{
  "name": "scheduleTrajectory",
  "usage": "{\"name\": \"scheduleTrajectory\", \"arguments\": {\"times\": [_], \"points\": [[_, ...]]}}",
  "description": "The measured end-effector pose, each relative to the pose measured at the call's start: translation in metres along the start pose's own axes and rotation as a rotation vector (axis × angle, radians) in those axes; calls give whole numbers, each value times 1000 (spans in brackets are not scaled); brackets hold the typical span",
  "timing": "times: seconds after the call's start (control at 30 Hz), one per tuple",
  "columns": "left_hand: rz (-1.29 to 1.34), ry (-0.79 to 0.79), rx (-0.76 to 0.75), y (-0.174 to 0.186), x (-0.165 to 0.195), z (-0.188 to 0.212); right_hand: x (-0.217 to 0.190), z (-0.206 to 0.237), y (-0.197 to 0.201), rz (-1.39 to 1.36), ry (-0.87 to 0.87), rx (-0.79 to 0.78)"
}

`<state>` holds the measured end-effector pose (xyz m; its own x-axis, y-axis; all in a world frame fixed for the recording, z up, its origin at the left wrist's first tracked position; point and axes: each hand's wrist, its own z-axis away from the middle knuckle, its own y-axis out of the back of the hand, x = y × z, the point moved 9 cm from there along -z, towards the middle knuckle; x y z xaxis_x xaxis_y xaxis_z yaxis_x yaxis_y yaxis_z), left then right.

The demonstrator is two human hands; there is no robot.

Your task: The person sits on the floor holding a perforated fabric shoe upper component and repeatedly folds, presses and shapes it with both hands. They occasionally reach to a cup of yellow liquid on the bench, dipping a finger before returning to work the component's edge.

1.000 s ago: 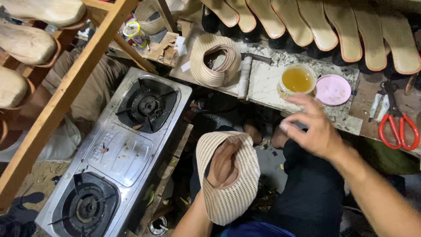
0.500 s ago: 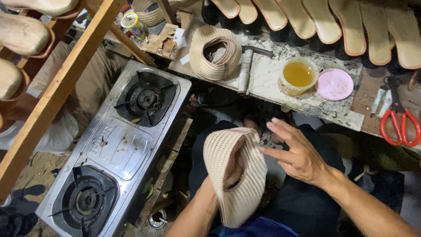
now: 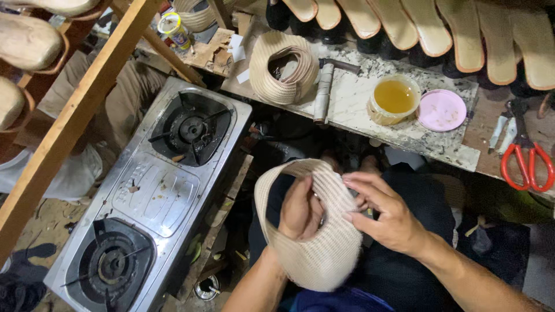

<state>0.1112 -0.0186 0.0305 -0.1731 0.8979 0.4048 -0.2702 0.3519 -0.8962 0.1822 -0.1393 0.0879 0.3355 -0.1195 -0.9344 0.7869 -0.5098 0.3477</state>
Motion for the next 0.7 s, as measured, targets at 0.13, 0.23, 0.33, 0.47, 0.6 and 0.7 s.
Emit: {"name": "scheduleTrajectory", "arguments": {"times": [0.13, 0.23, 0.33, 0.47, 0.6, 0.7], "points": [[-42, 288, -27, 13, -34, 8, 17, -14, 10, 28, -161, 23], [-61, 208, -15, 24, -24, 10, 8, -44, 48, 420, 16, 104], [-33, 184, 99, 38, -21, 17, 2, -77, 92, 716, 154, 300], [-80, 159, 95, 39, -19, 26, 19, -114, 121, 1019, 139, 296], [-163, 146, 141, 49, -14, 25, 14, -98, 129, 977, 346, 411], [-121, 175, 144, 54, -17, 23, 25, -82, 127, 780, 183, 360]]}}
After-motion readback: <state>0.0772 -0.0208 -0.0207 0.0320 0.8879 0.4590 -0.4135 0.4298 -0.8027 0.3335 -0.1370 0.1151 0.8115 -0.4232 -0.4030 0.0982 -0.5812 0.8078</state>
